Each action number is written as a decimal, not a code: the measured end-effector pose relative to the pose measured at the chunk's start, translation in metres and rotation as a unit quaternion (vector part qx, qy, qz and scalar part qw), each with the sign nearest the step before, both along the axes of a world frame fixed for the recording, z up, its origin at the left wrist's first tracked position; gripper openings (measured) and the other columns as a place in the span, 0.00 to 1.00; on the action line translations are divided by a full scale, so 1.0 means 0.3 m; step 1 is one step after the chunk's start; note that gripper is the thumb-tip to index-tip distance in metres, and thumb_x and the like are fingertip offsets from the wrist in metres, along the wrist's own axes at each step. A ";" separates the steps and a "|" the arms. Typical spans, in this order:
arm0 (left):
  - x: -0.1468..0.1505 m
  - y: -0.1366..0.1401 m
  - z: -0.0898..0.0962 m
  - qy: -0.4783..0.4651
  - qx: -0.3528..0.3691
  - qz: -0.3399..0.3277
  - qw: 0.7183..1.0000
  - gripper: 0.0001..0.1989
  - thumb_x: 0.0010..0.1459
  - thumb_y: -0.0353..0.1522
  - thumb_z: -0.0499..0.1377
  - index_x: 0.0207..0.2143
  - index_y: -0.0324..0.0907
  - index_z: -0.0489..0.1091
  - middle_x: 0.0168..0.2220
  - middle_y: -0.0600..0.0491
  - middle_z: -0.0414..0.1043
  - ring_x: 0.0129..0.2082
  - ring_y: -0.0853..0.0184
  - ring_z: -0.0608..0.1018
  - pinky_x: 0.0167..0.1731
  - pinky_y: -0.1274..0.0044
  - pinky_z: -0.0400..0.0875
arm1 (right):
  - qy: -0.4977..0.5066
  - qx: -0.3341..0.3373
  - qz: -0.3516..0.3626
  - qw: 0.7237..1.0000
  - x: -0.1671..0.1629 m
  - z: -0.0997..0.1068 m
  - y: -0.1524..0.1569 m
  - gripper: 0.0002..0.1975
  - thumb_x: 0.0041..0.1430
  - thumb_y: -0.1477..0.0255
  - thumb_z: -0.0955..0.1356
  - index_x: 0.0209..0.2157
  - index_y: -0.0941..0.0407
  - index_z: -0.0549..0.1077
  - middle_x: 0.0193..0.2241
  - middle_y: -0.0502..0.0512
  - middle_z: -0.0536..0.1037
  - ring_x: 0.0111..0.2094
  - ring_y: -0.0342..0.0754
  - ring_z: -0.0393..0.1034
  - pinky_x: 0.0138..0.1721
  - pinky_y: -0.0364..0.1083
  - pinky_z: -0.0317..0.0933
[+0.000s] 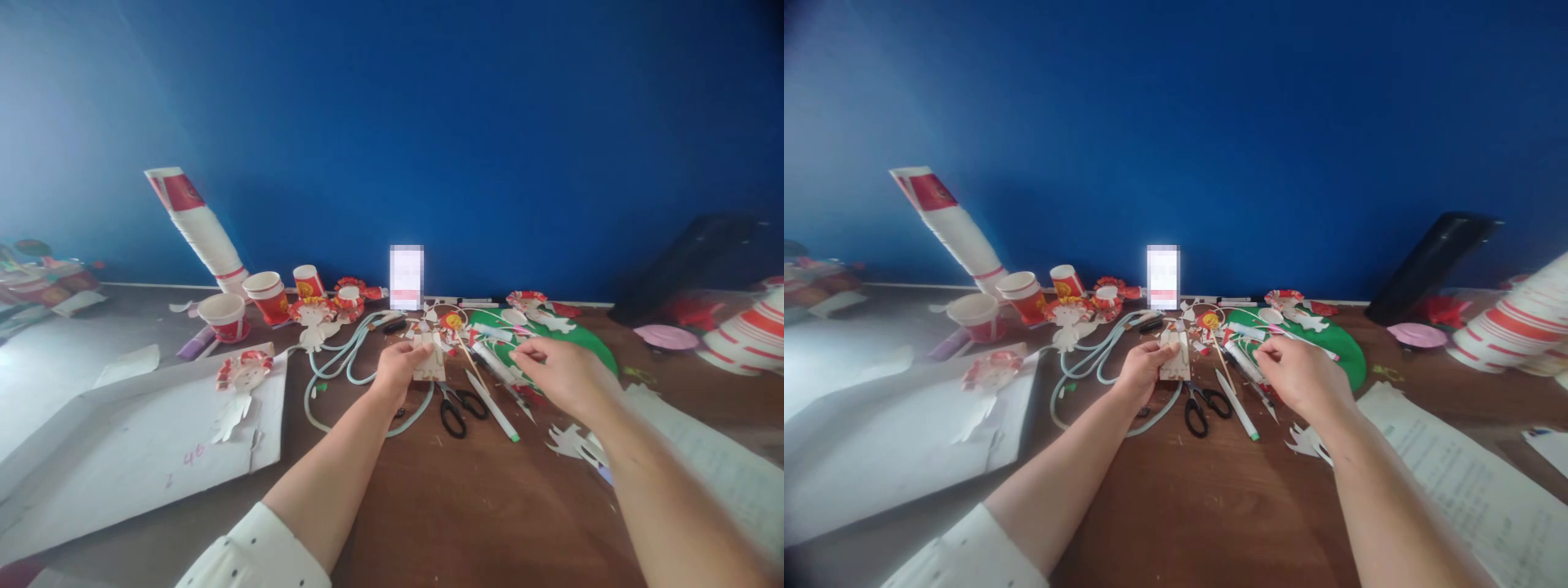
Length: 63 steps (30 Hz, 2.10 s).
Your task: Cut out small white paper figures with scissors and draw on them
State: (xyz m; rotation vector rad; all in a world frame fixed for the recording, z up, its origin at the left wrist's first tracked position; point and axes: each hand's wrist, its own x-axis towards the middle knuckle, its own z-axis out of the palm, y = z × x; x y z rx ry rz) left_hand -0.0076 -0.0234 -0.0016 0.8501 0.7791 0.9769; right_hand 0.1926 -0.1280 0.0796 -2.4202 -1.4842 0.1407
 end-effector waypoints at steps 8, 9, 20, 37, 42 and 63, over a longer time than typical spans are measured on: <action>-0.006 0.002 0.028 -0.038 -0.004 0.043 0.998 0.19 0.36 0.35 0.72 0.30 0.33 0.75 0.28 0.47 0.76 0.25 0.66 0.77 0.29 0.75 0.73 | -0.003 -0.065 -0.004 0.998 0.040 0.004 -0.004 0.12 0.53 0.60 0.63 0.28 0.47 0.78 0.29 0.49 0.79 0.30 0.50 0.70 0.26 0.45 0.54; -0.009 0.003 0.036 -0.051 -0.004 0.060 0.997 0.18 0.35 0.35 0.72 0.29 0.34 0.75 0.27 0.47 0.76 0.25 0.67 0.77 0.29 0.76 0.72 | -0.010 -0.087 0.002 0.996 0.035 0.003 -0.005 0.12 0.53 0.60 0.63 0.27 0.48 0.78 0.28 0.50 0.79 0.30 0.51 0.70 0.26 0.45 0.54; -0.015 -0.002 0.040 -0.059 0.008 0.074 0.996 0.16 0.38 0.36 0.71 0.29 0.35 0.75 0.25 0.50 0.75 0.23 0.70 0.75 0.28 0.77 0.71 | -0.051 -0.203 0.044 0.977 -0.010 -0.059 0.012 0.06 0.46 0.72 0.66 0.21 0.53 0.74 0.23 0.58 0.76 0.25 0.53 0.71 0.24 0.46 0.52; 0.009 -0.013 0.006 -0.039 0.009 0.006 0.999 0.21 0.38 0.39 0.71 0.32 0.33 0.75 0.27 0.47 0.75 0.24 0.64 0.77 0.27 0.71 0.74 | 0.251 0.015 0.079 0.965 0.029 -0.062 0.017 0.11 0.53 0.61 0.65 0.26 0.54 0.71 0.18 0.47 0.74 0.21 0.43 0.65 0.23 0.42 0.52; 0.011 -0.015 0.013 -0.028 -0.002 0.002 1.000 0.21 0.36 0.38 0.72 0.31 0.33 0.75 0.26 0.47 0.75 0.23 0.66 0.76 0.27 0.72 0.74 | 0.200 -0.062 0.109 0.972 0.030 -0.069 0.016 0.09 0.51 0.65 0.65 0.25 0.54 0.72 0.17 0.47 0.72 0.21 0.43 0.66 0.23 0.42 0.52; 0.007 -0.019 0.012 0.005 0.023 0.001 1.000 0.19 0.37 0.39 0.71 0.27 0.34 0.74 0.22 0.50 0.73 0.20 0.70 0.73 0.23 0.77 0.69 | 0.055 -0.089 0.066 0.992 0.043 -0.107 0.033 0.11 0.49 0.60 0.66 0.29 0.51 0.76 0.32 0.54 0.80 0.32 0.53 0.73 0.28 0.45 0.56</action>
